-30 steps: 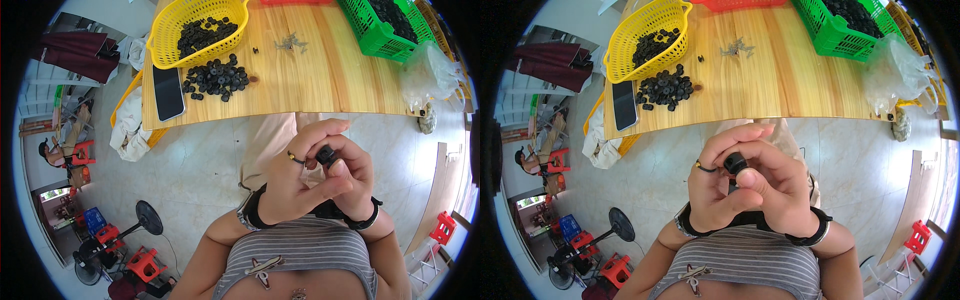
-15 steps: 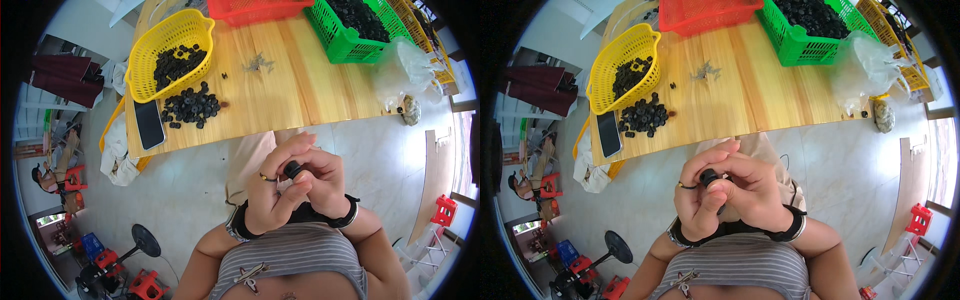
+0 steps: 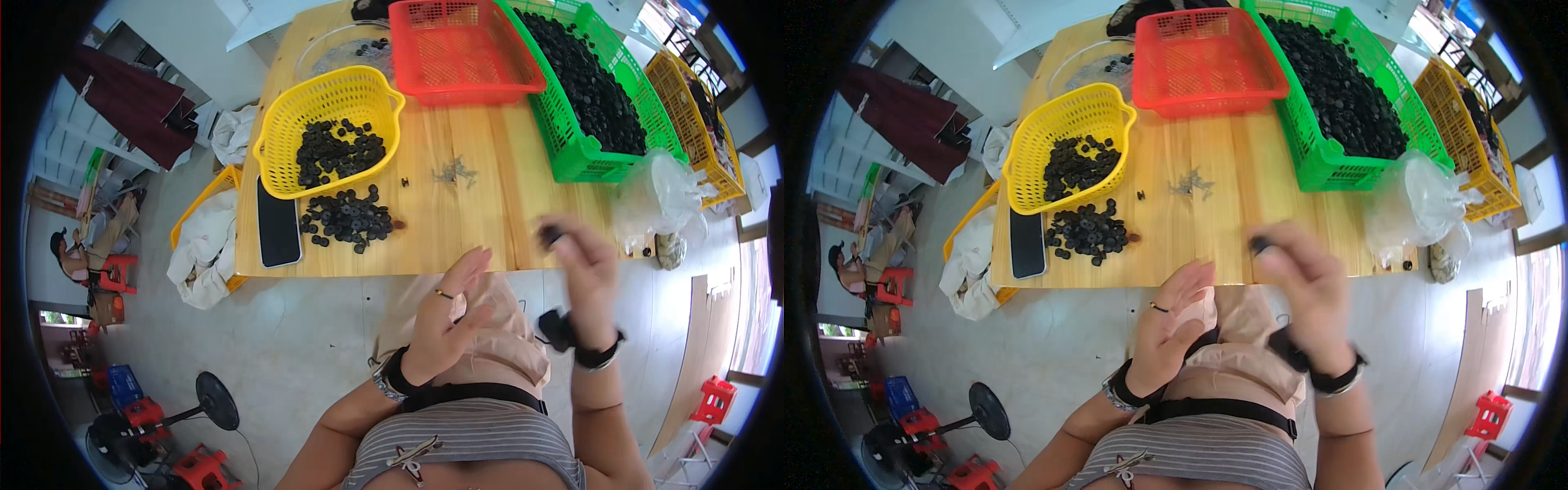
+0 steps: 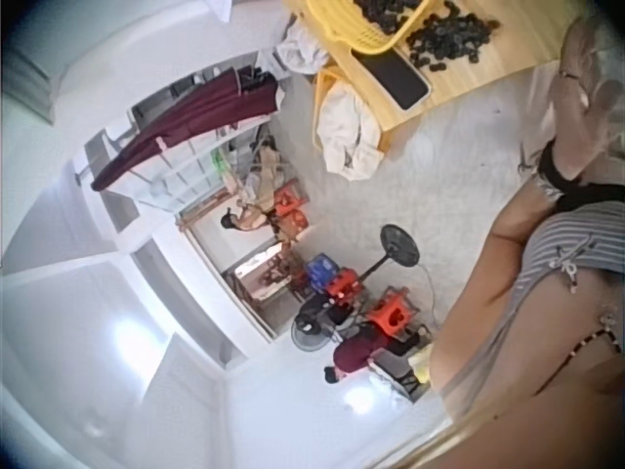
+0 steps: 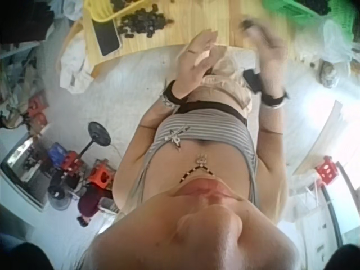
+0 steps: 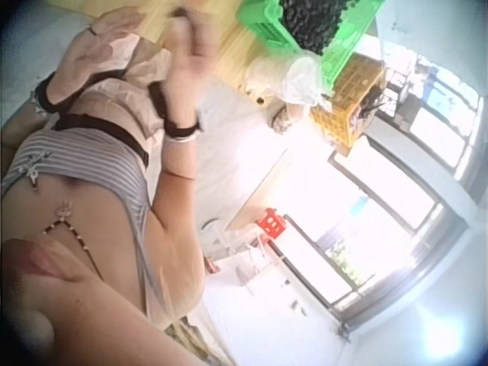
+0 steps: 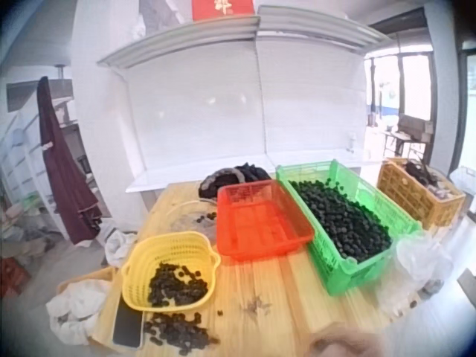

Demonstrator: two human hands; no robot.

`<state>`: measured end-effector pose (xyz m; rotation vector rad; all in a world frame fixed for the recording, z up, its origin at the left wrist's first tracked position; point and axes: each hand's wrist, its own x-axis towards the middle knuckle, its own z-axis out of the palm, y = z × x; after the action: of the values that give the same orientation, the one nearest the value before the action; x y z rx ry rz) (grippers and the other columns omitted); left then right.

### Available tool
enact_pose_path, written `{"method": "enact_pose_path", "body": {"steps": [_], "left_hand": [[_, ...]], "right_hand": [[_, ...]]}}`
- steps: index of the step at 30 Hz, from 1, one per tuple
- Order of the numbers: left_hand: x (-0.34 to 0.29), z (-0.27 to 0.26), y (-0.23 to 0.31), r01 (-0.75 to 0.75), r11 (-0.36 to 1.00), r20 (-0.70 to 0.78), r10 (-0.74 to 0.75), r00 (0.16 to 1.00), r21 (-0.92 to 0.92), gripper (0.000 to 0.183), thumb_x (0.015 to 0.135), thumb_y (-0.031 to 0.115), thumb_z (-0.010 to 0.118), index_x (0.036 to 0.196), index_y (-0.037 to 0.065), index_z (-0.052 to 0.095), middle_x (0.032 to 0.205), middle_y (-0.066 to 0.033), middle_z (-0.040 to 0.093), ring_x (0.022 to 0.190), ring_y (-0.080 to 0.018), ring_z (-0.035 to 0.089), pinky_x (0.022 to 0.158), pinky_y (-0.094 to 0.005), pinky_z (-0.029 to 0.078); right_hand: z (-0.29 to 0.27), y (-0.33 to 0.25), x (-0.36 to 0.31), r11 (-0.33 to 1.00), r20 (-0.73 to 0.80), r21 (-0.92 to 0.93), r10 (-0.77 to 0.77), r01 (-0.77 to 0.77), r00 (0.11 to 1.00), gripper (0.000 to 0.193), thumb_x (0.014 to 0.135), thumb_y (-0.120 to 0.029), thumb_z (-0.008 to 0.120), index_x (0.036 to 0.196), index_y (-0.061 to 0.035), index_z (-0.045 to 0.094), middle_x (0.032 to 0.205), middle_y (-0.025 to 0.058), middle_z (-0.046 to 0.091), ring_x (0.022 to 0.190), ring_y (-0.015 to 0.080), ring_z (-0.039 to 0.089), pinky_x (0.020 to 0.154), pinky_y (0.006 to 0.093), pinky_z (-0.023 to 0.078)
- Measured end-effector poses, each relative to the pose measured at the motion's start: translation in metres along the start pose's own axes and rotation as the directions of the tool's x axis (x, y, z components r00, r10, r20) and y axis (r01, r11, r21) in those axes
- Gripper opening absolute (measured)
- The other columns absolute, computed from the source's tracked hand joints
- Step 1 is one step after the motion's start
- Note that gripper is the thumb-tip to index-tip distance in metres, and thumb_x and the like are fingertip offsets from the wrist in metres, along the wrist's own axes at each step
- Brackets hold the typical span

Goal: Assembling small black rubber components by inserting a metal pin through them manually.

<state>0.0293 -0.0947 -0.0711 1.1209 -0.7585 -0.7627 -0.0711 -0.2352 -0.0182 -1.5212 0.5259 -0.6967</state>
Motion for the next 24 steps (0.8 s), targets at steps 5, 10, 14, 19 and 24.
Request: {"method": "enact_pose_path", "body": {"steps": [5,10,14,19,24], "left_hand": [[-0.001,-0.023,0.009,0.124,0.955,-0.073,-0.108,0.992,0.271,0.031,0.084,0.012,0.053,0.111,-0.004,0.053,0.106,-0.0131,0.060,0.101,-0.0189,0.055,0.089,-0.0283,0.038],[0.003,-0.044,0.003,-0.016,0.883,-0.188,0.118,0.975,0.468,0.018,0.083,0.006,0.052,0.097,-0.003,0.058,0.092,-0.0118,0.063,0.087,-0.0191,0.058,0.081,-0.0276,0.042],[0.013,-0.059,-0.004,-0.123,0.724,-0.218,0.358,0.908,0.679,0.016,0.080,0.005,0.055,0.095,0.002,0.059,0.089,-0.0130,0.060,0.081,-0.0281,0.057,0.074,-0.0325,0.045],[0.036,-0.070,-0.016,-0.189,0.424,-0.105,0.581,0.807,0.886,0.024,0.077,0.005,0.057,0.101,0.006,0.057,0.102,-0.0107,0.056,0.096,-0.0310,0.050,0.085,-0.0373,0.039],[0.031,-0.080,-0.039,-0.153,0.181,0.005,0.629,0.777,0.971,0.031,0.076,0.007,0.057,0.106,0.012,0.055,0.116,-0.0102,0.050,0.107,-0.0336,0.042,0.093,-0.0421,0.032]], "right_hand": [[-0.068,-0.029,0.087,0.855,-0.308,-0.492,-0.344,0.160,0.887,0.029,0.083,-0.008,0.056,0.111,-0.0013,0.057,0.093,0.0040,0.060,0.082,0.0122,0.054,0.073,0.0233,0.043],[-0.072,-0.019,0.119,0.569,-0.284,-0.822,-0.388,-0.014,0.877,0.039,0.081,-0.011,0.058,0.119,-0.0055,0.052,0.109,0.0156,0.058,0.097,0.0263,0.057,0.082,0.0315,0.044],[-0.025,-0.006,0.082,0.450,-0.070,-0.866,-0.543,0.219,0.837,0.038,0.079,-0.005,0.056,0.116,-0.0034,0.053,0.123,0.0175,0.049,0.114,0.0306,0.047,0.096,0.0359,0.035],[0.052,0.050,0.015,0.642,0.146,-0.724,-0.214,0.251,0.966,0.047,0.076,-0.008,0.060,0.120,-0.0006,0.046,0.125,0.0206,0.045,0.114,0.0352,0.044,0.095,0.0408,0.036],[0.078,0.097,-0.010,0.316,0.400,-0.833,-0.219,0.453,0.890,0.050,0.077,-0.016,0.058,0.124,-0.0027,0.044,0.130,0.0176,0.041,0.120,0.0300,0.040,0.095,0.0399,0.034]]}}
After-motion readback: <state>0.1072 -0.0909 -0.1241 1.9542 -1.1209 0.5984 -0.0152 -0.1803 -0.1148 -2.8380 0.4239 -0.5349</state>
